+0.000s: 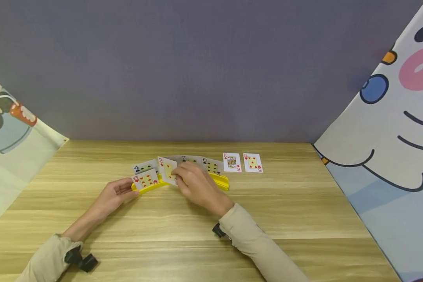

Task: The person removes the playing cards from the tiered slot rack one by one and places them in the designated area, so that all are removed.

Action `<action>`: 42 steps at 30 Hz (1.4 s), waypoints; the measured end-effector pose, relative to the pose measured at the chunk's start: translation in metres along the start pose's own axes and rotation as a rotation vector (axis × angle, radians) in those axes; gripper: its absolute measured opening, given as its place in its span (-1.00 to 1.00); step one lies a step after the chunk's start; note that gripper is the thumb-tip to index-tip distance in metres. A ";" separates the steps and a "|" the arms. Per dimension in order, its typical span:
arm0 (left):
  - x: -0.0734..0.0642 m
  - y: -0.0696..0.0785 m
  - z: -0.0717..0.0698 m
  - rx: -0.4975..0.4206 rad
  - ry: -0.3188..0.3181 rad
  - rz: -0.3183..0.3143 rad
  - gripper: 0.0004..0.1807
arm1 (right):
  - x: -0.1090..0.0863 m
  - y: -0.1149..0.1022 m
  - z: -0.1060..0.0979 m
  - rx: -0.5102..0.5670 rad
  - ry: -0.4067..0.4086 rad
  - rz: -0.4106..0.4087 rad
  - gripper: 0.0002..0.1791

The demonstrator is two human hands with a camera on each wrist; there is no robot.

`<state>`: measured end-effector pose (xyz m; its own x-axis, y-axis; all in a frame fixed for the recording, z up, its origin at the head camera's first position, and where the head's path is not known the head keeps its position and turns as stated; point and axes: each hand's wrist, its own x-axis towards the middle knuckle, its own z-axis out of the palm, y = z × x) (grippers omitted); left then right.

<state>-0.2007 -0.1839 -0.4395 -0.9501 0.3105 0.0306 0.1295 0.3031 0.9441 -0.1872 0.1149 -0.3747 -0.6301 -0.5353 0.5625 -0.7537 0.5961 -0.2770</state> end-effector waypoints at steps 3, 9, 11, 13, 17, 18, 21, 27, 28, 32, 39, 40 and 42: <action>-0.001 0.000 0.001 0.005 -0.005 -0.005 -0.53 | -0.001 -0.003 -0.006 -0.009 0.035 -0.003 -0.84; -0.001 -0.001 0.002 0.007 0.002 0.004 -0.52 | 0.002 -0.007 -0.017 0.029 0.105 -0.053 -0.79; 0.000 -0.001 0.001 0.007 0.006 0.010 -0.52 | 0.003 -0.009 -0.021 0.048 0.123 -0.063 -0.77; 0.000 -0.001 0.000 0.011 0.010 0.012 -0.52 | 0.004 -0.011 -0.026 0.052 0.137 -0.069 -0.75; 0.001 0.002 0.000 0.007 0.014 0.004 -0.54 | 0.002 -0.012 -0.037 0.044 0.163 -0.076 -0.73; 0.001 0.002 -0.001 0.009 0.014 0.004 -0.54 | 0.001 -0.012 -0.040 0.038 0.170 -0.078 -0.72; 0.000 0.002 -0.001 0.018 0.011 0.004 -0.55 | -0.004 -0.012 -0.050 0.009 0.189 -0.082 -0.71; 0.001 0.001 0.001 0.025 0.002 0.018 -0.54 | -0.021 -0.014 -0.073 -0.031 0.222 -0.063 -0.67; 0.001 0.000 0.001 0.021 0.001 0.019 -0.54 | -0.024 -0.014 -0.076 -0.027 0.232 -0.054 -0.66; 0.001 0.000 0.002 0.015 0.000 0.019 -0.54 | -0.032 -0.005 -0.086 -0.016 0.264 -0.006 -0.60; 0.001 0.000 0.001 0.014 -0.002 -0.004 -0.53 | -0.036 0.019 -0.096 0.039 0.305 0.077 -0.57; 0.001 0.000 0.001 0.016 -0.004 -0.002 -0.53 | -0.038 0.021 -0.098 0.048 0.313 0.095 -0.57; 0.002 0.000 0.000 0.023 -0.010 0.011 -0.53 | -0.040 0.027 -0.102 0.056 0.332 0.129 -0.55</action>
<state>-0.2022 -0.1832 -0.4397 -0.9457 0.3229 0.0375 0.1464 0.3200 0.9360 -0.1631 0.2134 -0.3251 -0.6325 -0.2285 0.7401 -0.6866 0.6076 -0.3992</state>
